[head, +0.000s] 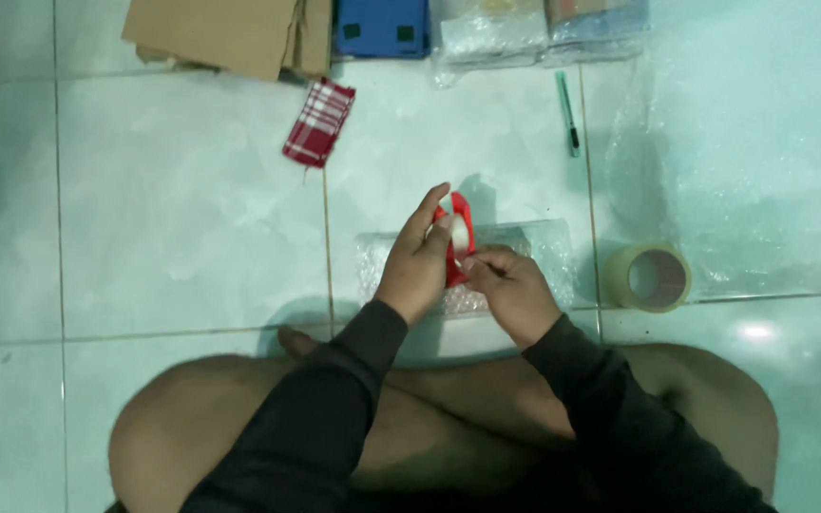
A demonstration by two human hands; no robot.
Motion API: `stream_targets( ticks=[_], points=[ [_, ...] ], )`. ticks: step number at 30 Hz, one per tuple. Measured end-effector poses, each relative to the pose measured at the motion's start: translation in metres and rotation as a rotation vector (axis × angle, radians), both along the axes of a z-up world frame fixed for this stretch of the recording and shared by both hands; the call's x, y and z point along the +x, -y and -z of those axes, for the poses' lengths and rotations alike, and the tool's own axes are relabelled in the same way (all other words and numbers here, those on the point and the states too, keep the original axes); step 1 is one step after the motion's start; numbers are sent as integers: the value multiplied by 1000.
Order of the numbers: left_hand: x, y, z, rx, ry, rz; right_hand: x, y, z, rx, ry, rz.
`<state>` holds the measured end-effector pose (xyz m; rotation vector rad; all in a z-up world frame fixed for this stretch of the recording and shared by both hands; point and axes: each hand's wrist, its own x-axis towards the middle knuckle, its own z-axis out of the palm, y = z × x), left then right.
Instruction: Wrapping a small rectangular item in bubble wrap and securing it with red tape.
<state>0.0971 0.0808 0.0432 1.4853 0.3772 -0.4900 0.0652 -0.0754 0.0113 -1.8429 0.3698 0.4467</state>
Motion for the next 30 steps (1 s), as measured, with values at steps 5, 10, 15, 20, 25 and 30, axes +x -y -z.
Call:
stream_targets(
  ticks=[5, 10, 15, 20, 25, 30],
  points=[
    [-13, 0, -11, 105, 148, 16, -15, -4, -7, 431, -31, 235],
    [-13, -6, -25, 139, 134, -33, -20, -5, -3, 442, 73, 175],
    [-15, -8, -32, 139, 159, -56, -25, -1, 9, 393, 171, 80],
    [-12, -11, -28, 151, 86, -64, -26, 0, 20, 433, 156, 75],
    [-9, -11, -34, 155, 62, -70, -25, -4, 4, 400, 168, 74],
    [-8, -11, -34, 167, 57, -80, -26, -5, -5, 363, 173, 62]
  ],
)
